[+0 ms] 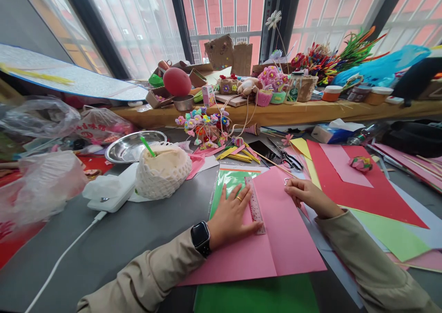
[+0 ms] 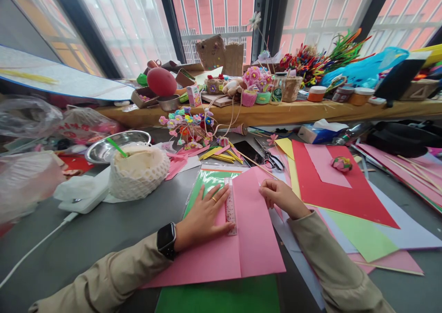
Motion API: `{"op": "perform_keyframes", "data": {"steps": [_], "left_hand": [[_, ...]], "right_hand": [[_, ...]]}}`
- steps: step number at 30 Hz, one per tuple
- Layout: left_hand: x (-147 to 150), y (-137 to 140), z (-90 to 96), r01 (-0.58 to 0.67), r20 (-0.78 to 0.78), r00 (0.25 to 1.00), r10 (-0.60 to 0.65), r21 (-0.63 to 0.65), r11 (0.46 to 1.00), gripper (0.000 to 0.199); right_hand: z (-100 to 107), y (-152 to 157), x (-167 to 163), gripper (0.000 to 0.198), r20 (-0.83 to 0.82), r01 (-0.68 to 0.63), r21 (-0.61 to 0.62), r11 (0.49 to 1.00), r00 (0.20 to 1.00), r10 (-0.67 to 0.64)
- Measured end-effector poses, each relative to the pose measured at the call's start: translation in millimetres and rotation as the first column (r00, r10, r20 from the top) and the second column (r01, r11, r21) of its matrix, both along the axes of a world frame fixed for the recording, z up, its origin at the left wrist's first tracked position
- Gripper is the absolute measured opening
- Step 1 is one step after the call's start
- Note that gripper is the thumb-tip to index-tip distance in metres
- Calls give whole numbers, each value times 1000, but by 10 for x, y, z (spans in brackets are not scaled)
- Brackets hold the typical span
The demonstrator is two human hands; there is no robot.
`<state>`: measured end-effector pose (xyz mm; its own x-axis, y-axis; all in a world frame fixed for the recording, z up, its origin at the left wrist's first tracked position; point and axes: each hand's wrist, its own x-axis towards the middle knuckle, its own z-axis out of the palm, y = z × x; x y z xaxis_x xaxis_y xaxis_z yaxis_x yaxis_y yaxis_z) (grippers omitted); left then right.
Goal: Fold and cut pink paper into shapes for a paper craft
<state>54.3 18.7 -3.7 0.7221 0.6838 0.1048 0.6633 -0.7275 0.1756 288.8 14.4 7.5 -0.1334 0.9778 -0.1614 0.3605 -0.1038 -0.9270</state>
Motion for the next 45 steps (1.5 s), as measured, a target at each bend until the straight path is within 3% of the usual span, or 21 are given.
{"op": "perform_keyframes", "data": {"steps": [45], "left_hand": [[5, -17, -9, -9, 7, 1000, 9, 19, 1000, 76]], "right_hand": [[5, 9, -6, 20, -3, -12, 3, 1000, 1000, 12]]}}
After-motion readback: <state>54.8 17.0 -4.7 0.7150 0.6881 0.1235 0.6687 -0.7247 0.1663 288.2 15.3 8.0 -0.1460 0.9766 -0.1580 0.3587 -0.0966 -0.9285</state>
